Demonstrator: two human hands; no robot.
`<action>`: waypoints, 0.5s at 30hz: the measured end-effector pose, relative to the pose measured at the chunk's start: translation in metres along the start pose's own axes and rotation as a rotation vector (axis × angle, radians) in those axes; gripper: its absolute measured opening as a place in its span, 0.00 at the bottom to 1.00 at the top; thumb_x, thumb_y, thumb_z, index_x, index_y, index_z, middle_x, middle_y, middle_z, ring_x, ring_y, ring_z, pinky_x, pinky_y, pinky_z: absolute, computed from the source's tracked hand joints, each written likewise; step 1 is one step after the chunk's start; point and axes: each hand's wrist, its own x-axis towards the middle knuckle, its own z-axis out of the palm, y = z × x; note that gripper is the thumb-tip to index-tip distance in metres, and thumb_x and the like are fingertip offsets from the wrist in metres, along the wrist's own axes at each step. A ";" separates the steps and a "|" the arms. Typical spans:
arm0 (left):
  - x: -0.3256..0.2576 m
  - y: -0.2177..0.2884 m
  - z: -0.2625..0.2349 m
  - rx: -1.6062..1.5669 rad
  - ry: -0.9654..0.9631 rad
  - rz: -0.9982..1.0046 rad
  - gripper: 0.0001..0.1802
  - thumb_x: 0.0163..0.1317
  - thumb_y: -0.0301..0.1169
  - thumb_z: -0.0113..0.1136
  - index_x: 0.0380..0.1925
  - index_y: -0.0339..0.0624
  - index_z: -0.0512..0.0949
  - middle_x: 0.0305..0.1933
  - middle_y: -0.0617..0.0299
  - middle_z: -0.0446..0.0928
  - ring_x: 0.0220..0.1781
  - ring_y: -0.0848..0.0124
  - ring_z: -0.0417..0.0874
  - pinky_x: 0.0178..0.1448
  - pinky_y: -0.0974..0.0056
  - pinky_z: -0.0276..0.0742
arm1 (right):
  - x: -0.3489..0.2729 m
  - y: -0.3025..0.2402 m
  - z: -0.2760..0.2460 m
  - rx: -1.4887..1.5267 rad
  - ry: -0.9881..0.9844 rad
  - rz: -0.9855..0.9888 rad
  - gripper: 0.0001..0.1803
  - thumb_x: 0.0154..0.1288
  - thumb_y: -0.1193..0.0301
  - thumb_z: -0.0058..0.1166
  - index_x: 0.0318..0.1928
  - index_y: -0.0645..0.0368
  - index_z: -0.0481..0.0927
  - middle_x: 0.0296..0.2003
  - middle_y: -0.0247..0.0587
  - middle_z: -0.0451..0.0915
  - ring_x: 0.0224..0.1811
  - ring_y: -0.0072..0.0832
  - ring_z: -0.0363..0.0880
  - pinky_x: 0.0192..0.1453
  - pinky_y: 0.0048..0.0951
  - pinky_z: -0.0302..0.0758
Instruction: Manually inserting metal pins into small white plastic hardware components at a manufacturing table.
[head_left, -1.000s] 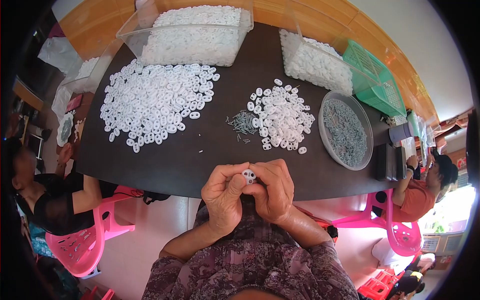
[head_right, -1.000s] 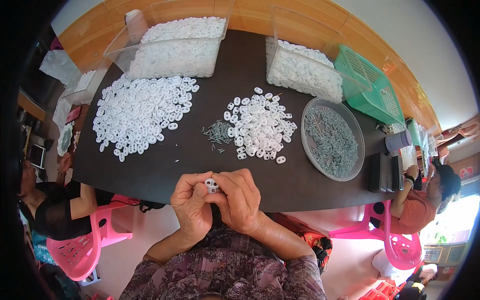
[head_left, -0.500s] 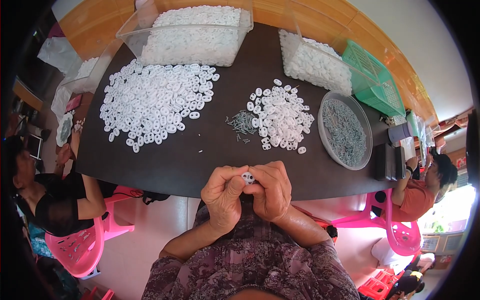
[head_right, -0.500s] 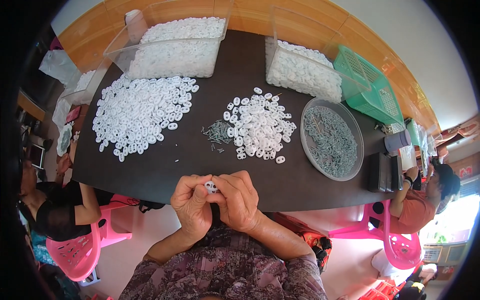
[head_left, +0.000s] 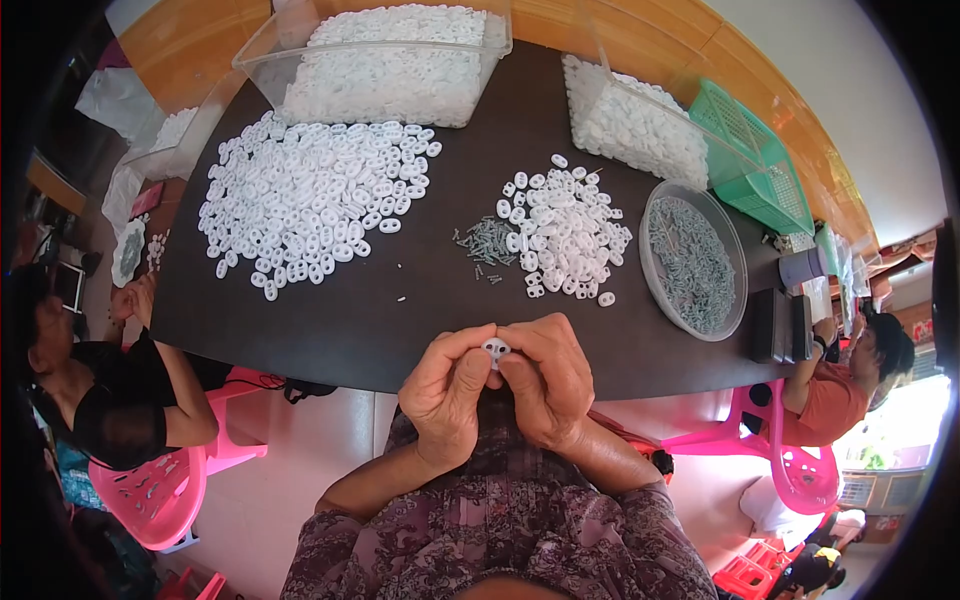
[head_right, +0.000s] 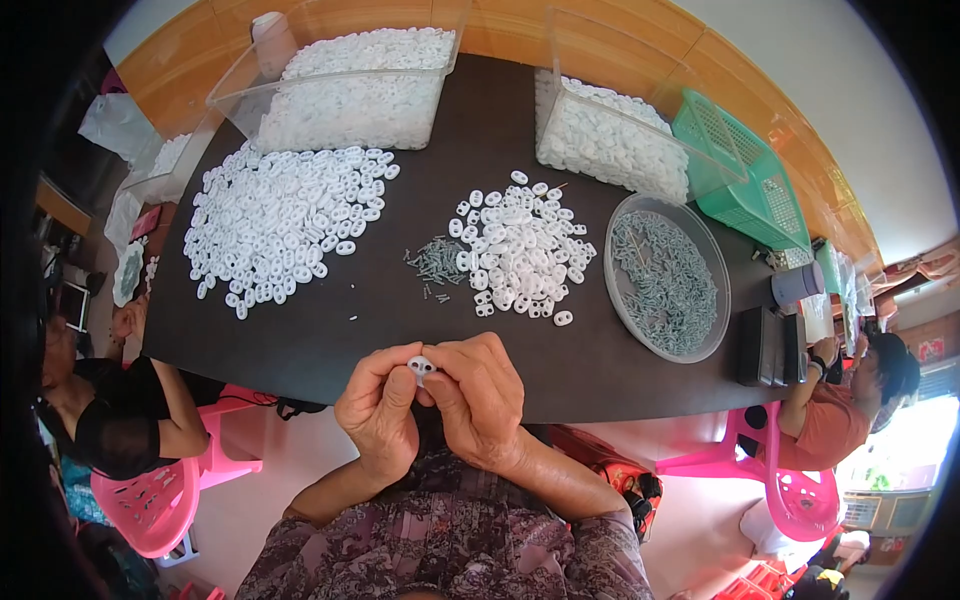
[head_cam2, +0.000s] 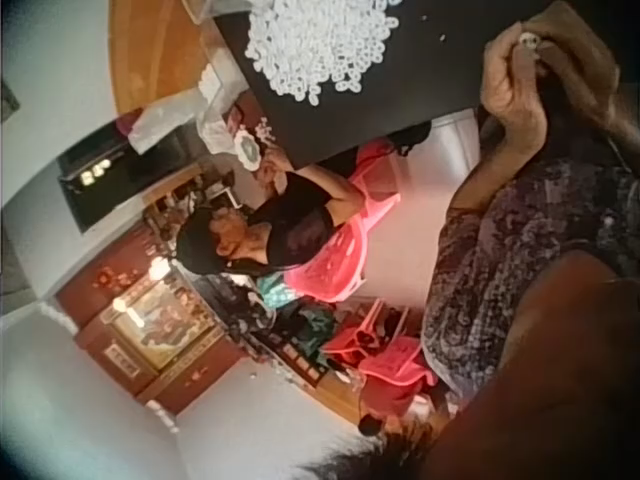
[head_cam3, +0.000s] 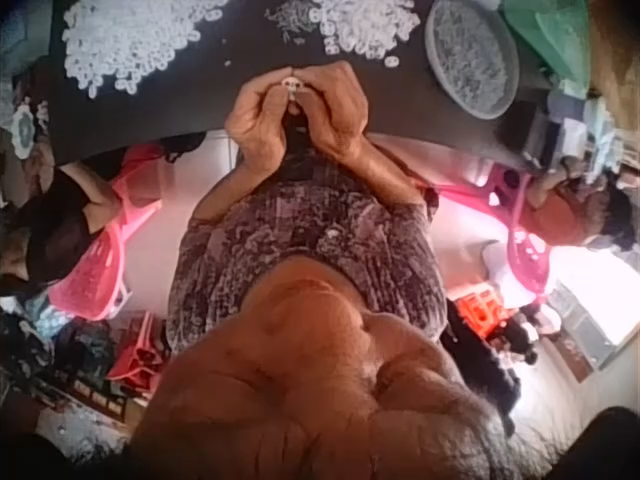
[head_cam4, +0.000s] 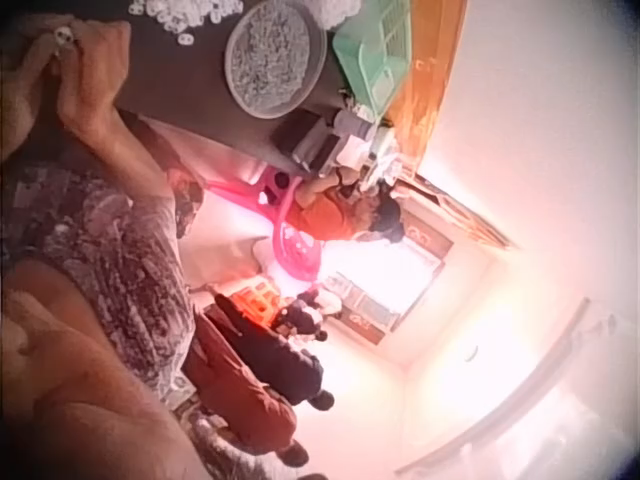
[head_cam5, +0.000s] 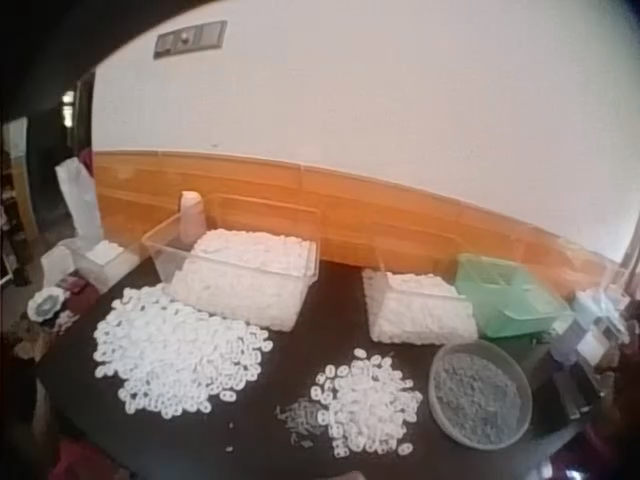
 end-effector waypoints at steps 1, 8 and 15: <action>0.001 -0.001 -0.001 0.050 -0.011 0.018 0.13 0.67 0.28 0.55 0.48 0.31 0.76 0.39 0.62 0.75 0.32 0.79 0.76 0.37 0.76 0.73 | 0.000 0.000 0.000 0.023 0.002 0.045 0.12 0.55 0.83 0.57 0.42 0.66 0.79 0.33 0.44 0.79 0.31 0.35 0.76 0.36 0.30 0.73; 0.003 0.001 -0.004 0.099 -0.028 -0.004 0.14 0.62 0.19 0.59 0.49 0.31 0.77 0.38 0.61 0.76 0.33 0.78 0.77 0.38 0.75 0.74 | -0.005 -0.006 -0.004 0.303 0.000 0.443 0.09 0.59 0.84 0.56 0.41 0.66 0.80 0.35 0.39 0.77 0.33 0.23 0.76 0.37 0.22 0.74; 0.002 0.001 -0.003 0.243 -0.009 0.044 0.15 0.58 0.16 0.61 0.47 0.31 0.78 0.33 0.61 0.76 0.31 0.78 0.78 0.34 0.75 0.73 | -0.006 -0.012 0.002 0.509 0.089 0.628 0.06 0.63 0.84 0.52 0.40 0.68 0.79 0.37 0.35 0.76 0.35 0.16 0.75 0.36 0.18 0.74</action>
